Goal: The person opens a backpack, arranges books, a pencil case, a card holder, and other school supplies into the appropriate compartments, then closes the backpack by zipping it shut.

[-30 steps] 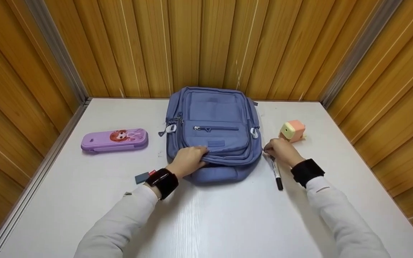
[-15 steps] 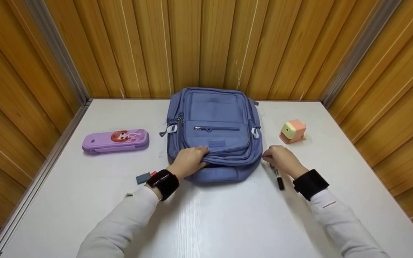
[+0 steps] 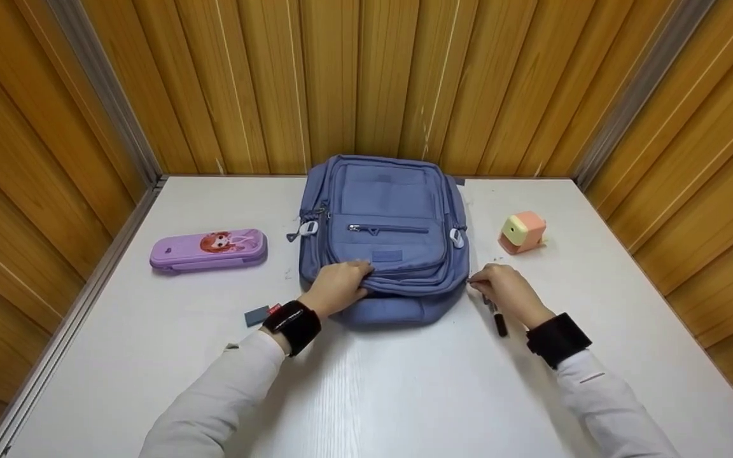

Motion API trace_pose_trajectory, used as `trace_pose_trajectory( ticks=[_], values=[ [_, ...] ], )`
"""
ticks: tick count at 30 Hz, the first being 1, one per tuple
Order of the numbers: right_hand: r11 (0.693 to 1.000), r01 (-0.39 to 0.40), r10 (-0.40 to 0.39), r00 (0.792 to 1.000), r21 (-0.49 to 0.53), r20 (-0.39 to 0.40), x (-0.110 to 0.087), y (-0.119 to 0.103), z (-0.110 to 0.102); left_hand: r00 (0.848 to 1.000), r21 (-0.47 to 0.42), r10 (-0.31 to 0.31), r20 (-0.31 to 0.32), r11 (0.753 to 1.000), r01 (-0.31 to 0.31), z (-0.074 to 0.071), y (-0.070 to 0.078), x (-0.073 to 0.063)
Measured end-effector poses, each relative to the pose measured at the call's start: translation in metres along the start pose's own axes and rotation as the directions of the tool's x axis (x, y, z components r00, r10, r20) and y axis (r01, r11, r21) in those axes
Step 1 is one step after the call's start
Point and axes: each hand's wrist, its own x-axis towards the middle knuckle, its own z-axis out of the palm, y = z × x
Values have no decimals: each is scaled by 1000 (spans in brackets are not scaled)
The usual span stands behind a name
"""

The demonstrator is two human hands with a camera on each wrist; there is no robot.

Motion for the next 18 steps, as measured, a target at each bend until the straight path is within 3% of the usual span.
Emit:
trace_pose_trajectory(
  ticks=[10, 18],
  values=[
    [996, -36, 35, 999, 85, 11, -3, 0, -2, 1000, 37, -5, 2, 999, 5, 4, 0, -1],
    [998, 12, -12, 1000, 62, 3, -5, -11, 0, 1000, 40, -5, -1, 999, 5, 3, 0, -2]
  ],
)
